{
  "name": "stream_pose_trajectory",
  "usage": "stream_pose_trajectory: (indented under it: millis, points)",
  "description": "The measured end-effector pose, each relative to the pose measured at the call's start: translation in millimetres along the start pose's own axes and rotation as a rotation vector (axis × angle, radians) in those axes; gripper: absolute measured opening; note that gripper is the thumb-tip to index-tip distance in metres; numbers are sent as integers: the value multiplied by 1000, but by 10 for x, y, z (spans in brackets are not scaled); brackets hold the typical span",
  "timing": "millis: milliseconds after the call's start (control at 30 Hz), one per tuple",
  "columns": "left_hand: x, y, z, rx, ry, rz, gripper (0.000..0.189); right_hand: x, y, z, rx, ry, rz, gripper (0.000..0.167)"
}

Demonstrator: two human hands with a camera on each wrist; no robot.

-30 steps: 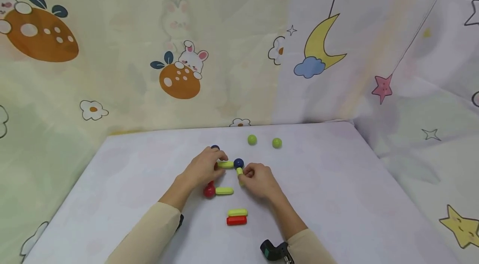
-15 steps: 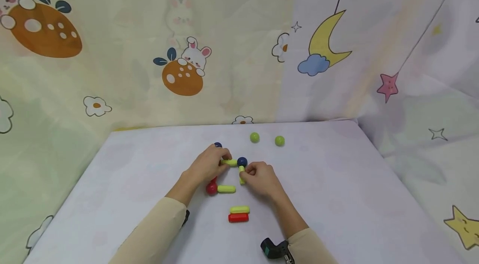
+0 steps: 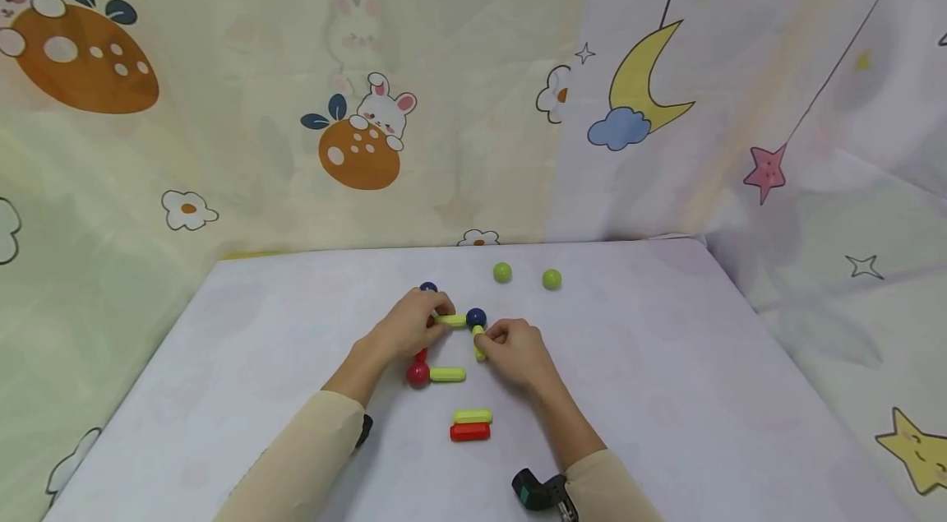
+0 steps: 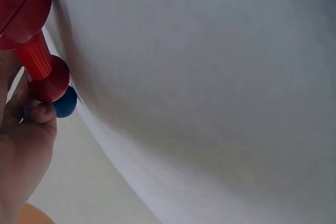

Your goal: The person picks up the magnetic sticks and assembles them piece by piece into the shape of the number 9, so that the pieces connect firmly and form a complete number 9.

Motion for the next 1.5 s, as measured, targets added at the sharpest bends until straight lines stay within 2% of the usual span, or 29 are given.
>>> stream_pose_trajectory:
  millis: [333,767,1033,1367,1500]
  points:
    - [6,-8,-15,-14,-10,28,22,23,11,23,3,-4,2,24]
    - [-76,15,13,2,33,22,23,-47,8,83,0,39,5,23]
    - [7,41,31,12,-6,-41,23,-11,51,112,5,59,44,17]
    - [183,122,181,-10,-88,-82,19,-19,56,98,-52,113,14,14]
    - [211,85,256,-42,-120,-101,19,-26,75,70,-55,150,-14,12]
Point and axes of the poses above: each hand's wrist, its own z-axis away from the middle knuckle, its own y-axis out of the back of the hand, x = y × z, the point moved 10 cm from there along -z, towards the middle knuckle, and after that the axes turned 8 degrees about z, right-handed, at the moved point
